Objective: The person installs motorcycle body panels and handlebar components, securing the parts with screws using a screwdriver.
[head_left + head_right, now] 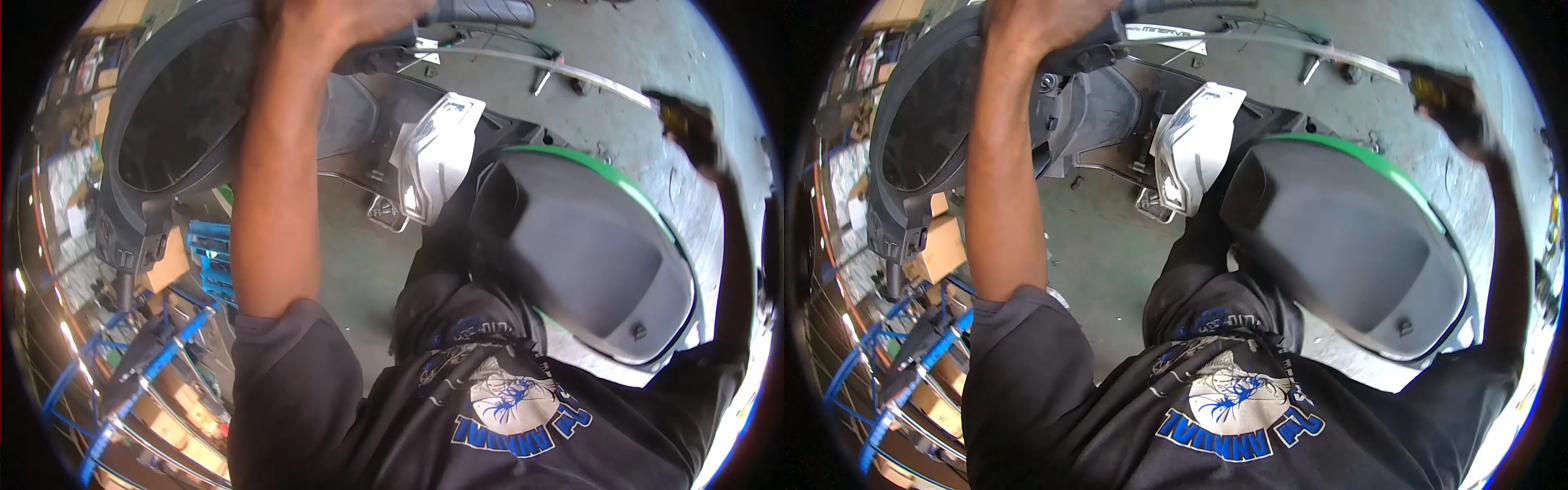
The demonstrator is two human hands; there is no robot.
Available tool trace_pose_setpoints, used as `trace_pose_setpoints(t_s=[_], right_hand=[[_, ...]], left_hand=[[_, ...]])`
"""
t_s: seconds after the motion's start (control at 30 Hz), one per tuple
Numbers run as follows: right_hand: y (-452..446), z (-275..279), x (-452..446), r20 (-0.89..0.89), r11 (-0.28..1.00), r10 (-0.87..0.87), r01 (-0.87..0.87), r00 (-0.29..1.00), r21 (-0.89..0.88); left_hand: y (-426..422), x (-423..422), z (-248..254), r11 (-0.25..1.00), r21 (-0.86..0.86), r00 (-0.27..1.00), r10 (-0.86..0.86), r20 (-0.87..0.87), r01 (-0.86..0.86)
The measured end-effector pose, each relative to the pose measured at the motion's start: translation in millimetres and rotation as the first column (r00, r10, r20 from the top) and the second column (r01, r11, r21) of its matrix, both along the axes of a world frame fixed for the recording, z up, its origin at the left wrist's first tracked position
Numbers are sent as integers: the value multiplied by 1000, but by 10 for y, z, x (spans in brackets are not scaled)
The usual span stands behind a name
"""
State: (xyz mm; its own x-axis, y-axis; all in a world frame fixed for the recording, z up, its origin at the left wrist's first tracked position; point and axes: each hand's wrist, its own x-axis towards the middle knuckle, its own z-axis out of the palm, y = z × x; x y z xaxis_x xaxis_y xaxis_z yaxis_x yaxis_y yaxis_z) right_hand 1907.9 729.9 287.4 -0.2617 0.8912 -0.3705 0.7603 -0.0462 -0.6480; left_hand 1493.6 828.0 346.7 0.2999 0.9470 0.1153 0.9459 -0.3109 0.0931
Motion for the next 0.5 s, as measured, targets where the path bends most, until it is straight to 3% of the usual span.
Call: trace_pose_setpoints(t_s=[0.03,0.1,0.13,0.2,0.23,0.27,0.3,0.33,0.37,0.4,0.5], right_hand=[[-165,-229,194,-82,996,-89,86,993,-37],[-507,-208,-33,-68,971,-97,80,993,-226],[-677,-195,-147,-54,946,-99,77,994,-316],[-681,51,-541,-19,974,147,-148,989,-170],[-684,-179,-323,-74,982,188,-187,979,18],[-473,-171,-311,-138,984,175,-175,975,16],[-175,-101,-302,-4,933,345,-342,939,108],[51,-185,-182,-24,898,406,-393,914,196],[281,-306,-41,-56,876,438,-412,897,250],[505,-231,-78,38,829,494,-484,869,281],[1014,-191,-95,162,709,581,-594,797,380]], left_hand=[[-84,35,23,998,50,998,-29,-49,31],[-9,4,9,994,104,995,-16,-97,26],[96,-39,-32,999,20,997,-35,-62,36],[159,-72,-81,997,-63,999,-36,-27,35],[104,-52,-98,999,-10,999,-31,-13,31],[76,-38,-86,999,14,999,-32,-11,32],[48,-24,-73,999,38,999,-32,-9,33],[52,-28,-8,999,-8,999,-36,4,36],[24,-2,7,998,-39,999,-41,3,42],[-4,24,22,996,-71,999,-46,3,47],[10,79,12,999,39,996,33,-85,-29]])
